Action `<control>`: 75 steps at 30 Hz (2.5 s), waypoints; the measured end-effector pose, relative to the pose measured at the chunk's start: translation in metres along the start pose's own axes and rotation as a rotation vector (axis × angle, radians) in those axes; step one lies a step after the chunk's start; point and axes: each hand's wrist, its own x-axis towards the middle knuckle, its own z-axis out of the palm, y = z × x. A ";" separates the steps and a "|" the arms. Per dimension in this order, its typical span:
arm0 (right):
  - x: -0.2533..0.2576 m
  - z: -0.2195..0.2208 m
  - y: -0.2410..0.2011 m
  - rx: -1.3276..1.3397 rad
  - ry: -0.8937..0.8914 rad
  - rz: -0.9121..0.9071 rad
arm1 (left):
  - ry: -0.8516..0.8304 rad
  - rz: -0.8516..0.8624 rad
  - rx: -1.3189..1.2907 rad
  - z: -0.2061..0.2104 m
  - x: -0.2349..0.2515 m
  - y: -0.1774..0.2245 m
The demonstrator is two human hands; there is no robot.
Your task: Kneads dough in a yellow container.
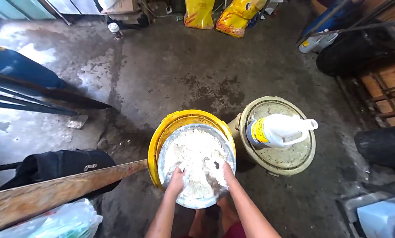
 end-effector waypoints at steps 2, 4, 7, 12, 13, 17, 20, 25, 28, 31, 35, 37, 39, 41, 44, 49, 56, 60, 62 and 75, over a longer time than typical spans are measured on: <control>0.003 -0.005 0.010 -0.005 0.008 0.029 | -0.034 0.005 0.264 -0.009 0.004 0.000; 0.003 -0.011 0.014 0.014 0.021 0.029 | 0.016 0.026 0.429 -0.011 0.006 0.004; 0.001 -0.015 0.012 0.059 0.050 0.048 | 0.079 0.016 0.441 -0.009 0.006 0.006; -0.013 -0.014 0.002 -0.210 -0.079 0.111 | 0.117 0.040 0.421 -0.007 0.006 0.005; -0.016 -0.013 -0.003 -0.275 -0.108 0.128 | 0.118 0.038 0.427 -0.008 0.006 0.005; -0.016 -0.008 -0.001 -0.407 -0.150 0.172 | 0.109 0.067 0.371 -0.014 0.005 -0.002; -0.005 -0.008 -0.008 -0.423 -0.131 0.239 | 0.132 0.106 0.299 -0.019 0.006 -0.007; 0.037 0.007 -0.010 -0.497 -0.049 0.194 | 0.186 0.054 0.358 -0.026 0.005 -0.002; 0.035 0.004 -0.018 -0.512 -0.099 0.173 | 0.173 0.007 0.396 -0.030 -0.001 0.004; 0.016 -0.010 -0.025 -0.433 -0.088 0.189 | 0.172 0.052 0.364 -0.033 -0.007 0.002; -0.003 -0.006 -0.023 -0.510 -0.065 0.175 | 0.195 0.049 0.411 -0.031 -0.010 0.008; -0.008 0.001 -0.025 -0.481 -0.070 0.163 | 0.225 0.019 0.478 -0.028 -0.009 0.007; -0.007 0.007 -0.028 -0.459 -0.084 0.165 | 0.186 0.017 0.633 -0.028 -0.004 0.006; -0.005 0.013 -0.025 -0.462 -0.097 0.174 | 0.095 -0.014 0.909 -0.026 0.005 0.004; -0.005 0.021 -0.012 -0.462 -0.109 0.179 | 0.003 -0.004 1.228 -0.010 0.019 -0.003; -0.016 0.030 0.009 -0.401 -0.081 0.191 | -0.047 -0.060 1.178 -0.005 0.028 0.013; -0.027 0.039 -0.001 -0.037 0.025 -0.091 | 0.075 0.138 -0.051 -0.021 -0.005 0.028; -0.025 0.037 -0.016 -0.001 0.004 -0.113 | 0.074 0.103 -0.130 -0.009 -0.012 0.024; -0.016 0.043 -0.006 -0.091 -0.023 -0.126 | 0.071 0.044 -0.106 -0.007 -0.016 0.024; -0.016 0.024 -0.008 -0.402 -0.130 -0.033 | 0.017 0.039 0.536 -0.010 -0.007 0.007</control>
